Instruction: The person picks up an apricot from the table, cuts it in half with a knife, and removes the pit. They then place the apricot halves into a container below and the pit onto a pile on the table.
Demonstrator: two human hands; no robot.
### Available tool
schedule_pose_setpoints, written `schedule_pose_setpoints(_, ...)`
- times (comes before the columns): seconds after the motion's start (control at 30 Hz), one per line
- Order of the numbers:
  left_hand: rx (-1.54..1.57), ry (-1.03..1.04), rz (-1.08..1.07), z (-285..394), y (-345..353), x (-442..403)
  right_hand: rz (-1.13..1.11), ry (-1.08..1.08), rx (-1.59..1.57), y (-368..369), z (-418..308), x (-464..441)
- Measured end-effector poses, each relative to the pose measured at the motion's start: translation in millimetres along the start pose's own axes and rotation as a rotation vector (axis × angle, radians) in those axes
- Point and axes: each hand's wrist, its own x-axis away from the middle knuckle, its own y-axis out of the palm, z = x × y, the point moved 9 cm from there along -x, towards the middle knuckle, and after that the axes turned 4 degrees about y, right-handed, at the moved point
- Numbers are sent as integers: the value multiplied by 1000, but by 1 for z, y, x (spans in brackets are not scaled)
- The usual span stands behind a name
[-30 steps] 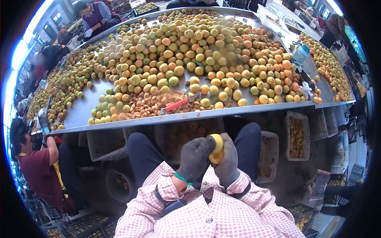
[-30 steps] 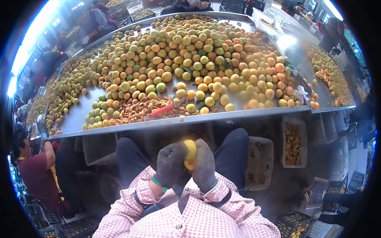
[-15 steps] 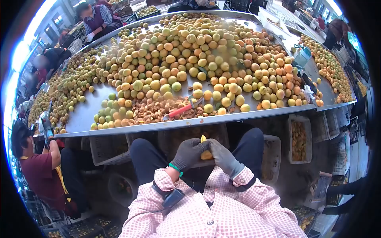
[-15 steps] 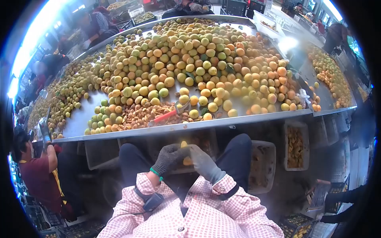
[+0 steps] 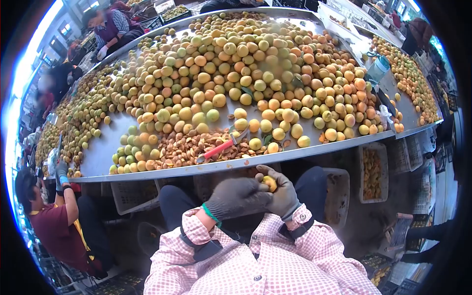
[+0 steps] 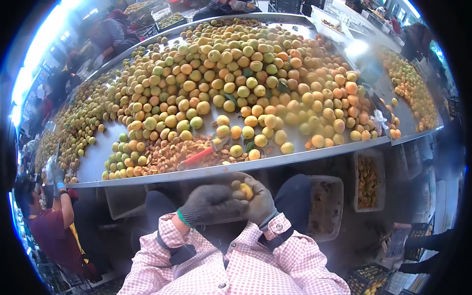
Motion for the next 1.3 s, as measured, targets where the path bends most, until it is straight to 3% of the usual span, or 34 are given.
schedule_pose_setpoints(0.07, -357, -82, 166, 5, -42, -6, -504, 226, -475, 29, 0, 3)
schedule_pose_setpoints(0.13, -382, -64, 550, -19, -76, 0, -385, 194, -443, 35, -8, 10)
schedule_pose_setpoints(0.2, -479, -104, 553, -43, -86, -6, 63, 85, -335, 23, -14, 12)
schedule_pose_setpoints(0.23, -601, -152, 527, -54, -89, -9, 133, 47, -300, 17, -16, 13)
schedule_pose_setpoints(0.27, -723, -199, 500, -63, -90, -11, 134, 44, -305, 6, -15, 11)
schedule_pose_setpoints(0.33, -735, -240, 467, -84, -88, -15, -107, 43, -304, -1, -14, 6)
schedule_pose_setpoints(0.4, -811, -278, 366, -107, -82, -20, 10, 112, -325, 0, -13, 10)
schedule_pose_setpoints(0.47, -813, -302, 332, -109, -83, -27, 154, 62, -1, -5, -17, 13)
schedule_pose_setpoints(0.5, -851, -284, 291, -111, -82, -31, -43, 31, -12, 2, -20, 13)
schedule_pose_setpoints(0.67, -848, -294, 323, -109, -89, -32, 49, -34, 31, 28, -27, 23)
schedule_pose_setpoints(0.73, -711, -192, 542, -89, -105, -19, 55, -16, 51, 21, -24, 23)
schedule_pose_setpoints(0.8, -647, -182, 612, -67, -114, -10, 8, 15, 8, -1, -14, 16)
schedule_pose_setpoints(0.87, -251, -47, 724, -52, -119, 0, -43, 51, -32, 0, -4, 16)
schedule_pose_setpoints(0.9, 3, 34, 769, -43, -112, 3, -5, 112, 98, 6, 5, 18)
schedule_pose_setpoints(0.93, -4, 33, 777, -34, -108, 12, 32, 172, 227, 12, 14, 21)
schedule_pose_setpoints(1.0, 1076, -128, 539, -46, -59, 17, 3, 324, 284, 41, 36, 32)
schedule_pose_setpoints(1.07, 1164, -213, 501, -27, -32, 23, -91, 355, 388, 52, 61, 34)
schedule_pose_setpoints(1.1, 1282, -149, 349, -19, -18, 24, -115, 459, 139, 65, 70, 43)
schedule_pose_setpoints(1.2, 1173, -66, 393, -17, -11, 33, -134, 468, 20, 56, 81, 47)
schedule_pose_setpoints(1.23, 1243, 108, 331, -9, -13, 29, -172, 503, -32, 58, 82, 50)
schedule_pose_setpoints(1.3, 1097, 110, 314, -11, -9, 31, -201, 468, 33, 63, 81, 54)
